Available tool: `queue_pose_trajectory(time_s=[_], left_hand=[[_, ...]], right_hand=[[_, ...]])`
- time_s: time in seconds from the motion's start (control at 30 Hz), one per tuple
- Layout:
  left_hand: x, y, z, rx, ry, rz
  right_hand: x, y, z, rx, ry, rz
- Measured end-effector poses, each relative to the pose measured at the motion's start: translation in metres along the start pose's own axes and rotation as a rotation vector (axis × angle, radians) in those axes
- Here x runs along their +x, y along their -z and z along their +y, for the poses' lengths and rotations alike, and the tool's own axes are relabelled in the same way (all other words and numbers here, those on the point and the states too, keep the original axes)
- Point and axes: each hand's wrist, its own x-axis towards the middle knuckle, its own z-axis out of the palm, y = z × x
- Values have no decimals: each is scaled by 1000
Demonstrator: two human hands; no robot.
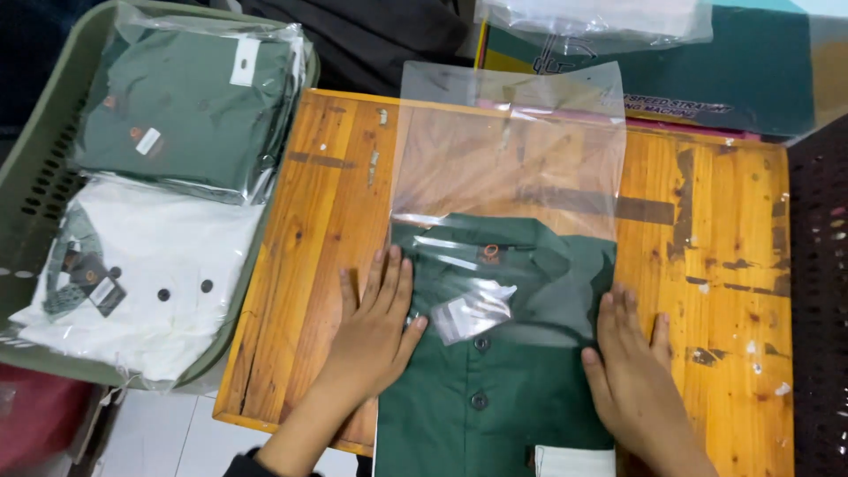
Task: Packing folded green shirts into clear plastic adhesive bags at a packaging station.
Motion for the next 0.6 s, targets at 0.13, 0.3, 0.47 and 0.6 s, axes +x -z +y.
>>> queue_pose_trajectory(time_s=[0.13, 0.3, 0.47, 0.6], left_hand=[[-19, 15, 14, -351, 13, -140], [-7, 33, -3, -696, 329, 148], [28, 57, -25, -1026, 708, -240], [35, 62, -24, -1113, 522, -219]], right_hand=[[-26, -3, -7, 55, -57, -90], [-12, 33, -7, 193, -394, 55], [31, 62, -14, 399, -658, 11], [34, 55, -8, 919, -736, 81]])
